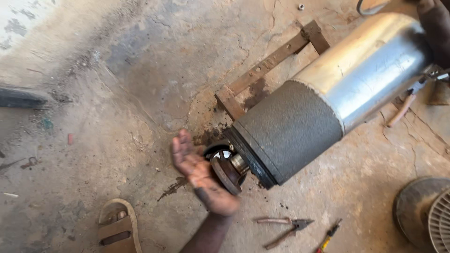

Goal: The person disassembles a cylindrical electric motor mounted on a metal stand. They use a screwdriver to loosen a retaining ring and a hammer to tap a pulley off the shaft, then remove the pulley and a washer by hand.

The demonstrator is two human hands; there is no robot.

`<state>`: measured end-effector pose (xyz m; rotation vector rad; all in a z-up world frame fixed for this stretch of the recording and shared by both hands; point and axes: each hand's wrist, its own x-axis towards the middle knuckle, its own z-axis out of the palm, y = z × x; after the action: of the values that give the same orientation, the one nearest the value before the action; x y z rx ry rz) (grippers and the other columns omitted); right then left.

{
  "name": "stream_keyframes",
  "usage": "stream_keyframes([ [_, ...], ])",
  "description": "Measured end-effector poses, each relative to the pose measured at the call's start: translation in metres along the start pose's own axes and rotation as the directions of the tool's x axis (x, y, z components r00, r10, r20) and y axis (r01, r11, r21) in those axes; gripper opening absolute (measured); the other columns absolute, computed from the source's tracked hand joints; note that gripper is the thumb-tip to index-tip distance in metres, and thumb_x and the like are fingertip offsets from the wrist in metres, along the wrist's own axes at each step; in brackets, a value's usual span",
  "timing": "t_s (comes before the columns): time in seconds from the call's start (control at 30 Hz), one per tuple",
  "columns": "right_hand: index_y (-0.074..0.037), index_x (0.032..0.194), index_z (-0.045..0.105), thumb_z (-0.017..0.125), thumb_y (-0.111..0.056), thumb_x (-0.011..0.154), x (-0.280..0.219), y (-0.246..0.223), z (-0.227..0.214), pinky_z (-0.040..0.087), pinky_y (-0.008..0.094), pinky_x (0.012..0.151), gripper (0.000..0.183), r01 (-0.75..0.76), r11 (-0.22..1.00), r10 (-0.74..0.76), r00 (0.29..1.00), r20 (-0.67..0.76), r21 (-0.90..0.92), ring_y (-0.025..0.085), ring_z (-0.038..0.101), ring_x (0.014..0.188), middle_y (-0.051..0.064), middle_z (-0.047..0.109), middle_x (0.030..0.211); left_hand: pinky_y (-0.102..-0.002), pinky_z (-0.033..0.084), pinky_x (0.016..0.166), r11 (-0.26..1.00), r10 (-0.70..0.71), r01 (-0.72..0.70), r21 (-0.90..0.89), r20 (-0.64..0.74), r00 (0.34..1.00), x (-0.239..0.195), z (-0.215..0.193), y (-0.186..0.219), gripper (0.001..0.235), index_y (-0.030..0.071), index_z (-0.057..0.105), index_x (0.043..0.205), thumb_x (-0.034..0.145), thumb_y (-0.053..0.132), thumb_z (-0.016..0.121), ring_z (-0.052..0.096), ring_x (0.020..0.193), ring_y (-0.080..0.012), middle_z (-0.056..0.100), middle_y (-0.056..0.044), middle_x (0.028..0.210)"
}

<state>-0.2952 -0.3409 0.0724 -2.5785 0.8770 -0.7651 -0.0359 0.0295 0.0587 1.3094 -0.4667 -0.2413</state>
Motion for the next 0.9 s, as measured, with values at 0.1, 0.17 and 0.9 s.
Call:
stream_keyframes([
  [0.1,-0.001,0.122,0.068,0.046,-0.038,0.119,-0.002,0.012,0.008,0.048,0.048,0.115,0.044,0.044,0.997,-0.043,0.999,-0.019,0.061,0.032,0.063,0.120,0.015,0.067,0.124,-0.047,0.029,0.132,0.999,0.042,-0.039,-0.036,0.069,0.997,-0.001,0.040,-0.005,0.081,0.011,0.030,0.162,0.107,0.069,0.036,0.038,0.153,-0.0293,0.040,-0.015,0.162],
  [0.17,-0.001,0.122,0.068,0.045,-0.038,0.119,-0.006,0.016,0.001,0.048,0.048,0.116,0.044,0.040,0.997,-0.038,0.999,-0.031,0.063,0.032,0.063,0.121,0.015,0.067,0.124,-0.046,0.027,0.136,0.993,0.116,-0.116,-0.012,0.196,0.974,0.001,0.055,-0.007,0.082,0.013,0.031,0.164,0.108,0.073,0.027,0.037,0.155,-0.0271,0.039,-0.012,0.163],
  [0.9,-0.023,0.161,0.036,0.033,-0.055,0.102,-0.053,-0.100,0.073,-0.005,0.053,0.126,0.067,-0.638,0.764,0.623,0.768,-0.149,-0.097,0.040,-0.011,0.157,0.013,0.002,0.174,-0.044,0.052,0.089,0.683,-0.356,-0.563,0.465,0.885,0.299,0.195,0.186,0.014,0.038,0.014,0.066,0.115,0.101,0.047,0.057,0.071,0.084,-0.0172,0.072,0.000,0.091],
])
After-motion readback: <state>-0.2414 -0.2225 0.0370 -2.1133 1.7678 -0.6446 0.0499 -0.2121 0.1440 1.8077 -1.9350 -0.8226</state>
